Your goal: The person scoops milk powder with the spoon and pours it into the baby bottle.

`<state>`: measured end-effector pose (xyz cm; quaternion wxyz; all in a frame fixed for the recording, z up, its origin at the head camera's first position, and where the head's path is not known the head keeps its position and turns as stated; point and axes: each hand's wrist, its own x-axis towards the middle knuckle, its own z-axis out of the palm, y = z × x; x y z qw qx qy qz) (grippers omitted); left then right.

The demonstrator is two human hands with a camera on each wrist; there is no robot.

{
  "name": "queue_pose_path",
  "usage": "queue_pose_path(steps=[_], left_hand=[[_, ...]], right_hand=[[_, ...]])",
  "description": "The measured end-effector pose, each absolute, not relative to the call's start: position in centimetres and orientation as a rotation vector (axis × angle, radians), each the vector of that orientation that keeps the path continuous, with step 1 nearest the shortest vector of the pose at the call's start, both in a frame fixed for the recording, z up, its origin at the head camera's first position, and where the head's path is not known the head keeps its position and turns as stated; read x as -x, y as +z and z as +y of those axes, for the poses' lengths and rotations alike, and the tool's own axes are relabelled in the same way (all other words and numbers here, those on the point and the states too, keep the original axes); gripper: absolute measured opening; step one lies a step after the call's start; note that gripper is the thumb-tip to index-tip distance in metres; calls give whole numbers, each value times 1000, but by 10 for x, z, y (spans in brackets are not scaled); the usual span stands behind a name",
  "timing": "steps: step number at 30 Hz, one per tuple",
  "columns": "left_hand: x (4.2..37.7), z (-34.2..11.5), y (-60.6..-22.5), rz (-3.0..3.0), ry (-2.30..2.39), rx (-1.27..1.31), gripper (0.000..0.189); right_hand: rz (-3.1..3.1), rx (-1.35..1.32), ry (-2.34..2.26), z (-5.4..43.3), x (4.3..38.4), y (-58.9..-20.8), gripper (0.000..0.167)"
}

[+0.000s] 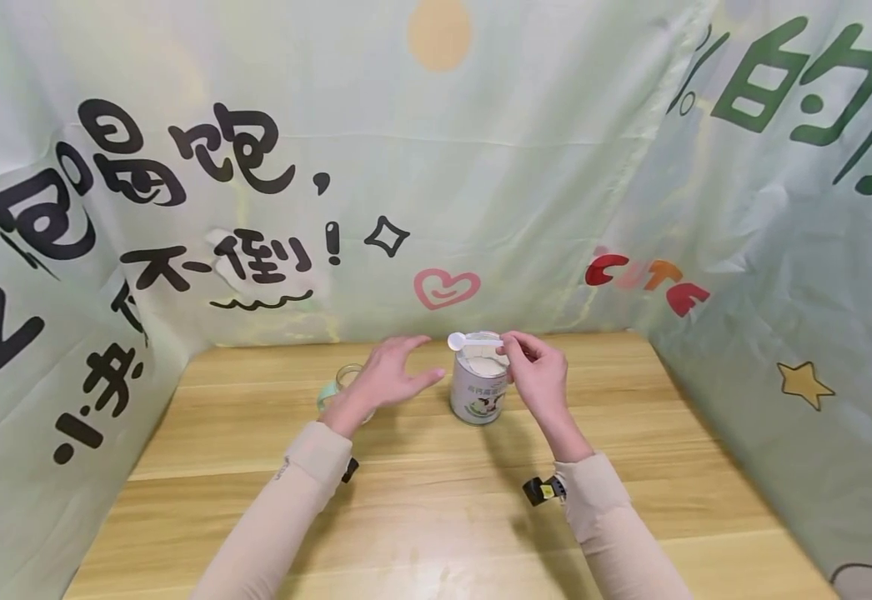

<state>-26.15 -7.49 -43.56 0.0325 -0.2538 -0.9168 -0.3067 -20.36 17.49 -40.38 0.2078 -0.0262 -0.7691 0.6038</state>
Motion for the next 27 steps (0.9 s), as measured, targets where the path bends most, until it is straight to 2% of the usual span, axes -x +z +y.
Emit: queue_pose_path(steps=[14,27], left_hand=[[264,-51,-436,-2790,-925,817,80],[266,-31,-432,-2796,-939,864,85]], right_hand=[[-2164,130,1637,192,197,-405,27],[-2207,135,1563,202,195,-410,20]])
